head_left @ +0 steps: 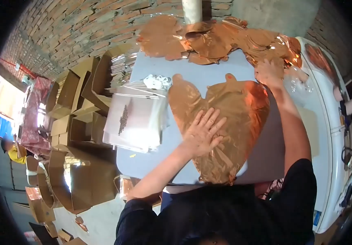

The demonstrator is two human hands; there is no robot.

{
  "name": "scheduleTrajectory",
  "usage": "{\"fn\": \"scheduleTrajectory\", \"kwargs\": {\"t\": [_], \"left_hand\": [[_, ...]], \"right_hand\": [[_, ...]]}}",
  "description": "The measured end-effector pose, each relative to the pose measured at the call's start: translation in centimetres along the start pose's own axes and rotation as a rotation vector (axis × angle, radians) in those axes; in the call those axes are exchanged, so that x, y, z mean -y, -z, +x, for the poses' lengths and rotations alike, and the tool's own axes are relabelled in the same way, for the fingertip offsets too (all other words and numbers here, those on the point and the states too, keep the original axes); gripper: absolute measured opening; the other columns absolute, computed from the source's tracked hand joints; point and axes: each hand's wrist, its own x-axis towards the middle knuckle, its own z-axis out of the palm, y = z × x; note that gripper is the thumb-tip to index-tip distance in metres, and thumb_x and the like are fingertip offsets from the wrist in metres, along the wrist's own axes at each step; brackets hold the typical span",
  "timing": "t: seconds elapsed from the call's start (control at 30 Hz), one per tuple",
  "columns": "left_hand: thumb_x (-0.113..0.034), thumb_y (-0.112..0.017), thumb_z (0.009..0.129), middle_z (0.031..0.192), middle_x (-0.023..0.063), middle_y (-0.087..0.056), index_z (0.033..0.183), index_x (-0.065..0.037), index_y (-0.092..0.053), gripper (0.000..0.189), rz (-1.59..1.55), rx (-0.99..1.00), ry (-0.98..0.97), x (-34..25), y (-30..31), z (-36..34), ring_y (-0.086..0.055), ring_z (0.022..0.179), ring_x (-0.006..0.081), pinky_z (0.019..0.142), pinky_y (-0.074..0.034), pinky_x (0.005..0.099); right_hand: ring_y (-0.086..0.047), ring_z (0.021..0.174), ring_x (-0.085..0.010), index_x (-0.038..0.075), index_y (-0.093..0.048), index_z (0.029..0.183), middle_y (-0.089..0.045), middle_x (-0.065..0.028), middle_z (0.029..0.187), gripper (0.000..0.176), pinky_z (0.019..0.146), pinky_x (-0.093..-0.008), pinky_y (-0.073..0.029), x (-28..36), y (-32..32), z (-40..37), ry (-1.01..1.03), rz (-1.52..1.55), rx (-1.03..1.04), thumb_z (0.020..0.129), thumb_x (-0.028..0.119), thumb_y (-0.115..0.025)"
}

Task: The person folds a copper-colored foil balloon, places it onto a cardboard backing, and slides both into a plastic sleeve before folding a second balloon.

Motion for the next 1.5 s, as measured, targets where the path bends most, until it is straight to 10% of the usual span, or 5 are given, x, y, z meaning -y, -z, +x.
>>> {"fn": "scheduleTrajectory", "kwargs": {"t": [0.7,1.13,1.5], "left_hand": [[-0.052,-0.049,0.103,0.166,0.0194,-0.027,0.162,-0.008,-0.029,0.076,-0.16,-0.081,0.034,0.2,1.1,-0.1,-0.019,0.157,0.0374,0.129,-0.017,0.0496],[-0.038,-0.062,0.099,0.161,0.0226,-0.036,0.155,-0.002,-0.042,0.069,-0.427,-0.163,0.048,0.9,1.1,-0.1,-0.028,0.153,0.0401,0.123,-0.03,0.052],[-0.021,-0.074,0.088,0.147,0.0218,-0.055,0.134,0.001,-0.063,0.052,-0.338,-0.32,0.075,2.2,1.0,-0.2,-0.046,0.142,0.0406,0.118,-0.039,0.0487]], "right_hand": [[-0.058,0.099,-0.0317,0.008,-0.071,0.096,-0.065,-0.0062,0.095,0.009,0.087,-0.0439,-0.048,13.1,0.3,3.8,0.549,0.511,-0.654,0.09,0.012,-0.068],[-0.055,0.118,-0.0292,0.011,-0.073,0.111,-0.068,-0.0068,0.111,0.024,0.102,-0.0431,-0.047,27.5,3.4,7.6,0.581,0.754,-0.345,0.091,0.024,-0.065],[-0.056,0.115,-0.032,0.01,-0.074,0.111,-0.069,-0.01,0.112,0.025,0.102,-0.0435,-0.046,23.9,3.5,5.5,0.521,0.807,-0.314,0.093,0.023,-0.064]]}}
